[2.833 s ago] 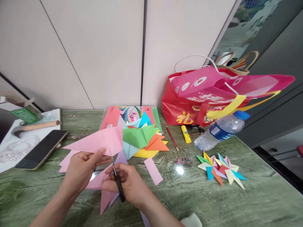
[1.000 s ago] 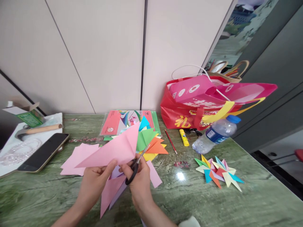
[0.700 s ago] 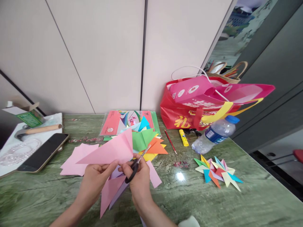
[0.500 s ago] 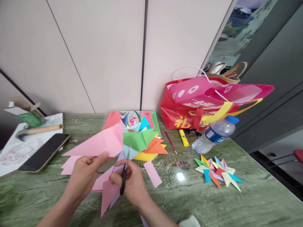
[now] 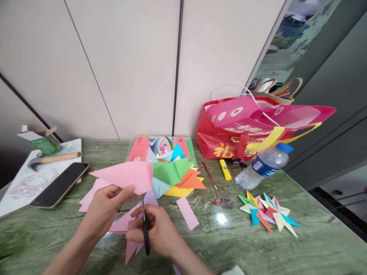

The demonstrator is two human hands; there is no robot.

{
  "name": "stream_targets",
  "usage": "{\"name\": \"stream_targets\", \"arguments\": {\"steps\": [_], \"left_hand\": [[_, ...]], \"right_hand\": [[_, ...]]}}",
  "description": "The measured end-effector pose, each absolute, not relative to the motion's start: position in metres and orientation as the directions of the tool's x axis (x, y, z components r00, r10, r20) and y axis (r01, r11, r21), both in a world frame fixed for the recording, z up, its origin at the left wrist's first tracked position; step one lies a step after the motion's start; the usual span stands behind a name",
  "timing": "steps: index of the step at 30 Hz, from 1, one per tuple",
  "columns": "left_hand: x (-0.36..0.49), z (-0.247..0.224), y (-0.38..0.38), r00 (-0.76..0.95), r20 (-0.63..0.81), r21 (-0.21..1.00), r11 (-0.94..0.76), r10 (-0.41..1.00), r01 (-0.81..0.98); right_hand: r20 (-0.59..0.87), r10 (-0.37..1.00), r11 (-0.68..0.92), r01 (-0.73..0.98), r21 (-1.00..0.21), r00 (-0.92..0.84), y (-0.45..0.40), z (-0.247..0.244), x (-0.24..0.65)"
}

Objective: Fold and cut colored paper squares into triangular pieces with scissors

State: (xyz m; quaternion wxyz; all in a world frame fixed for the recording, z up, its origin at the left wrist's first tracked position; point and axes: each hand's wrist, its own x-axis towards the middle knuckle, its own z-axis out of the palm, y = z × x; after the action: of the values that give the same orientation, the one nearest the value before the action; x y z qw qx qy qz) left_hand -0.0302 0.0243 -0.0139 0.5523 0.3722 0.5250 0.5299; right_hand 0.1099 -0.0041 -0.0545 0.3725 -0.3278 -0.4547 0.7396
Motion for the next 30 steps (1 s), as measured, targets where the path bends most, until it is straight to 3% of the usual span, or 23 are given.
{"name": "stream_targets", "arguments": {"steps": [13,30], "left_hand": [[-0.025,-0.017,0.023,-0.088,-0.255,0.914,0.21,0.963,-0.347],[-0.019,-0.011,0.021,-0.039,-0.298,0.907,0.269,0.954,-0.325]], "right_hand": [[-0.094,0.85,-0.289,-0.31,-0.906,-0.518,-0.006,-0.049,0.109],[-0.078,0.864,-0.255,-0.298,-0.92,-0.497,-0.006,-0.048,0.109]]}}
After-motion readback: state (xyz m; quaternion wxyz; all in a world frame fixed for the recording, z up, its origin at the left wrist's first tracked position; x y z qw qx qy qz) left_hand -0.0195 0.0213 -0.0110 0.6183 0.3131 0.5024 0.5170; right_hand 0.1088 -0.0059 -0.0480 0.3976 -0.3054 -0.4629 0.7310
